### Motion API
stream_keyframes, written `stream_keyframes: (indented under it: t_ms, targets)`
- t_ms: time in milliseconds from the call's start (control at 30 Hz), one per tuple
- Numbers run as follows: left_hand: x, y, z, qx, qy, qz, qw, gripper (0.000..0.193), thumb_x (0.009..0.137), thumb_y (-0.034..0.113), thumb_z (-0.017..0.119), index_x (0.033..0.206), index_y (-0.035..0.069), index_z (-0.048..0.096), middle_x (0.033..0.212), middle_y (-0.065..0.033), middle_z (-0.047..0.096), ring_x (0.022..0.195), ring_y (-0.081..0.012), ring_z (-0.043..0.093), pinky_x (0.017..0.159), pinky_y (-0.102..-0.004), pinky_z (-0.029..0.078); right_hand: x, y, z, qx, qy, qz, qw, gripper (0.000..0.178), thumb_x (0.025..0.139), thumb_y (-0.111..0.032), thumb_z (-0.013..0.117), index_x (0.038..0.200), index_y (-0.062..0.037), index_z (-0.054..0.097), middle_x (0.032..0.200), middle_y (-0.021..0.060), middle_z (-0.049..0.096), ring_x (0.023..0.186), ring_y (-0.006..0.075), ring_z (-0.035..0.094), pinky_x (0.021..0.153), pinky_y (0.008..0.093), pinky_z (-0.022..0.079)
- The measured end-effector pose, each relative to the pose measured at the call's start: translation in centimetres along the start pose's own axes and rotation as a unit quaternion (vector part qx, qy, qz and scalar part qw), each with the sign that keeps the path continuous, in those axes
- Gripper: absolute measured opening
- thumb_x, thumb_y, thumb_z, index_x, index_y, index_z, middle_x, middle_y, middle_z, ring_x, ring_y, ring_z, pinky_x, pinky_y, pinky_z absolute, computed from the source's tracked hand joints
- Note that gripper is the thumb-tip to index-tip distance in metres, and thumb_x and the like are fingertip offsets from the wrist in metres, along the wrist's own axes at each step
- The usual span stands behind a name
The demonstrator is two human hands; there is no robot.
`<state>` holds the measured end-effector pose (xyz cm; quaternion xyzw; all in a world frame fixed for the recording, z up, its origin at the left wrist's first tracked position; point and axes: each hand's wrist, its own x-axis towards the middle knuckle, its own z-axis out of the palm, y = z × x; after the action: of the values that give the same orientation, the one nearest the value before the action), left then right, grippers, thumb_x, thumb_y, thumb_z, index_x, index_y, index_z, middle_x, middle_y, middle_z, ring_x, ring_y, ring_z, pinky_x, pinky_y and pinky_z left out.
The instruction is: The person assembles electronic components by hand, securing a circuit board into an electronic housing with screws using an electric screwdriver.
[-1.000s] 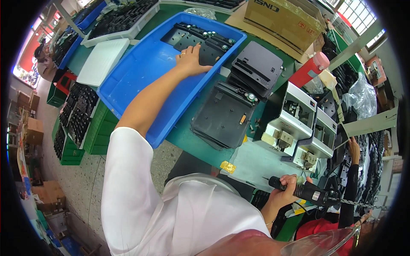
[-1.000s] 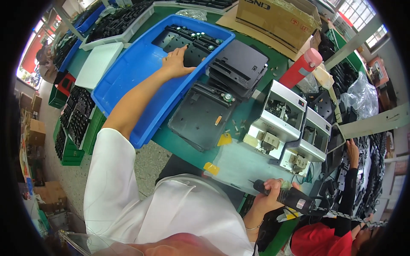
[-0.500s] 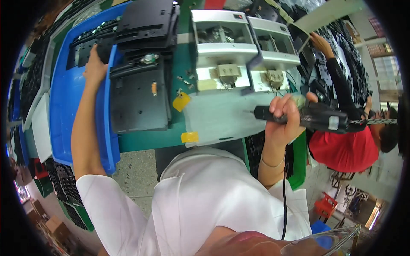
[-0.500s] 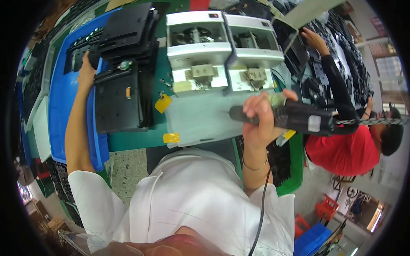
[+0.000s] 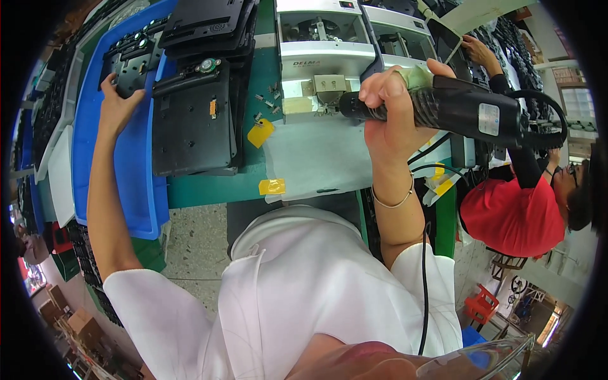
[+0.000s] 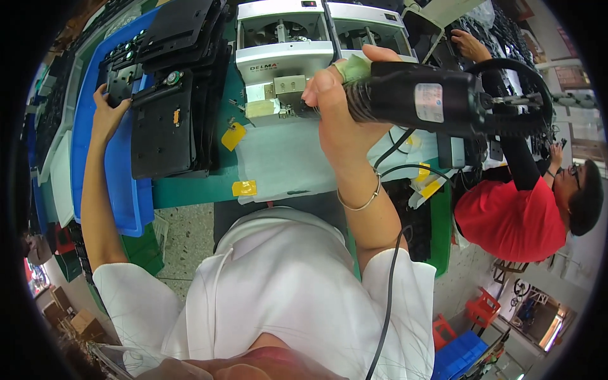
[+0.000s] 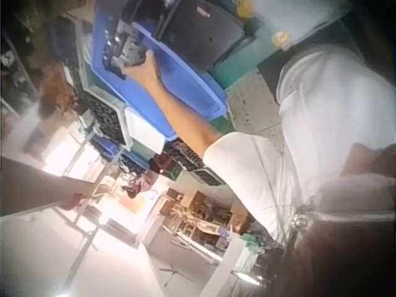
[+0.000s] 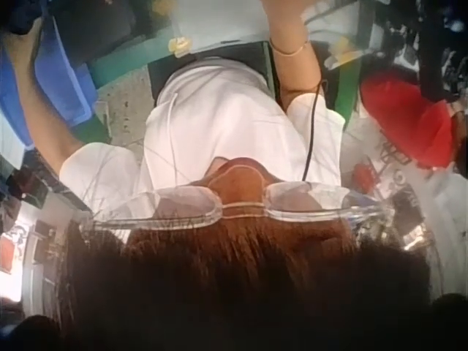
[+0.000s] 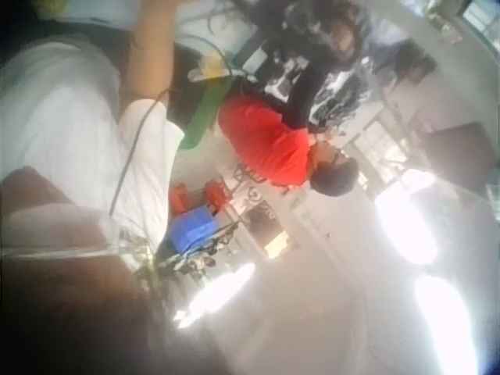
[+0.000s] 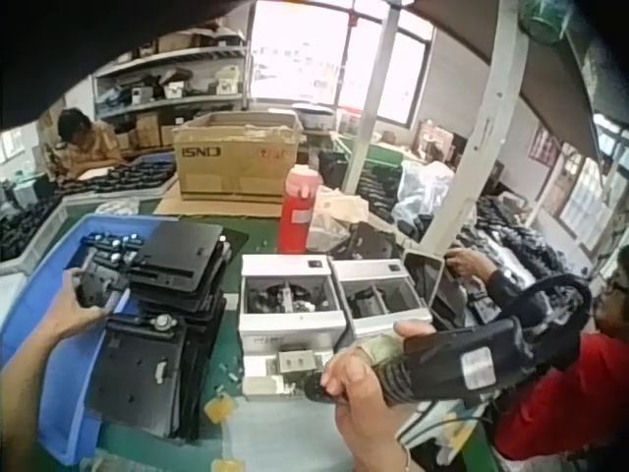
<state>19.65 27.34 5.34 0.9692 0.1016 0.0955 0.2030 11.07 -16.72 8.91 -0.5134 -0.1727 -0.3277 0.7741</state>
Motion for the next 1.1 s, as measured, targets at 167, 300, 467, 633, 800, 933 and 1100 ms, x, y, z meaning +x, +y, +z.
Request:
stream_keyframes:
  t_ms: [167, 300, 467, 633, 800, 933, 1100]
  targets:
    - [-6.1, -2.3, -4.6, -0.067, 0.029, 0.025, 0.997, 0.081, 0.076, 0.026, 0.074, 0.14, 0.006, 0.028, 0.13, -0.0221, 0.053, 0.112, -0.0304, 0.059, 0.096, -0.0387, 0.045, 0.2, 0.9, 0.1, 0.015, -0.011, 0.006, 1.0, 0.048, 0.082, 0.008, 0.062, 0.123, -0.0006, 0.038, 0.073, 0.0089, 0.057, 0.058, 0.0145, 0.057, 0.058, 0.0303, 0.052]
    - [-13.5, -1.6, -9.4, -0.079, 0.036, 0.049, 0.995, 0.08, 0.075, 0.022, 0.074, 0.141, 0.006, 0.032, 0.138, -0.0196, 0.046, 0.12, -0.0287, 0.052, 0.102, -0.0394, 0.04, 0.4, 0.7, -0.5, -0.002, -0.09, 0.005, 0.996, 0.046, 0.08, 0.007, 0.066, 0.12, -0.0007, 0.044, 0.074, 0.0054, 0.058, 0.06, 0.01, 0.056, 0.056, 0.0233, 0.049]
    - [-23.3, 3.6, -12.3, -0.034, 0.03, 0.078, 0.996, 0.088, 0.067, 0.028, 0.073, 0.141, 0.004, 0.033, 0.141, -0.0161, 0.044, 0.128, -0.0299, 0.044, 0.108, -0.0426, 0.032, 1.9, 0.8, 0.5, -0.093, -0.237, 0.038, 0.966, 0.04, 0.081, 0.006, 0.067, 0.115, -0.0003, 0.047, 0.072, 0.005, 0.058, 0.058, 0.0119, 0.057, 0.052, 0.0259, 0.047]
    - [-29.7, 8.3, -11.5, -0.091, -0.052, 0.1, 0.989, 0.097, 0.054, 0.017, 0.074, 0.139, -0.001, 0.032, 0.142, -0.0187, 0.039, 0.132, -0.0331, 0.039, 0.113, -0.043, 0.027, 1.7, 0.1, 0.6, -0.048, -0.173, 0.096, 0.979, 0.038, 0.082, 0.006, 0.065, 0.115, 0.0002, 0.047, 0.068, 0.0053, 0.057, 0.054, 0.0131, 0.056, 0.052, 0.0282, 0.048]
    - [-30.8, 13.1, -6.1, -0.164, -0.145, 0.197, 0.956, 0.09, 0.054, 0.02, 0.078, 0.134, 0.003, 0.04, 0.141, -0.0234, 0.041, 0.129, -0.0396, 0.041, 0.109, -0.0456, 0.032, 0.6, -1.4, -1.6, 0.088, -0.097, 0.056, 0.99, 0.039, 0.082, 0.007, 0.063, 0.115, -0.0006, 0.046, 0.066, 0.0063, 0.057, 0.051, 0.013, 0.055, 0.05, 0.0266, 0.047]
    - [-28.8, 17.8, -0.6, -0.205, -0.202, 0.231, 0.929, 0.085, 0.055, 0.02, 0.079, 0.13, 0.005, 0.043, 0.14, -0.0249, 0.04, 0.126, -0.0425, 0.041, 0.106, -0.0477, 0.034, -0.9, -4.7, -3.6, 0.063, -0.037, 0.045, 0.996, 0.041, 0.084, 0.005, 0.054, 0.121, -0.0021, 0.038, 0.061, 0.0086, 0.049, 0.049, 0.0152, 0.047, 0.053, 0.0346, 0.046]
    - [-25.8, 20.1, 5.9, -0.151, -0.197, 0.32, 0.914, 0.079, 0.059, 0.017, 0.076, 0.129, 0.005, 0.042, 0.14, -0.0244, 0.037, 0.129, -0.0419, 0.037, 0.106, -0.0476, 0.032, -2.5, -6.6, -5.8, 0.017, 0.018, 0.035, 0.999, 0.041, 0.084, 0.0, 0.055, 0.121, -0.004, 0.038, 0.06, 0.0067, 0.043, 0.051, 0.0148, 0.045, 0.051, 0.0336, 0.044]
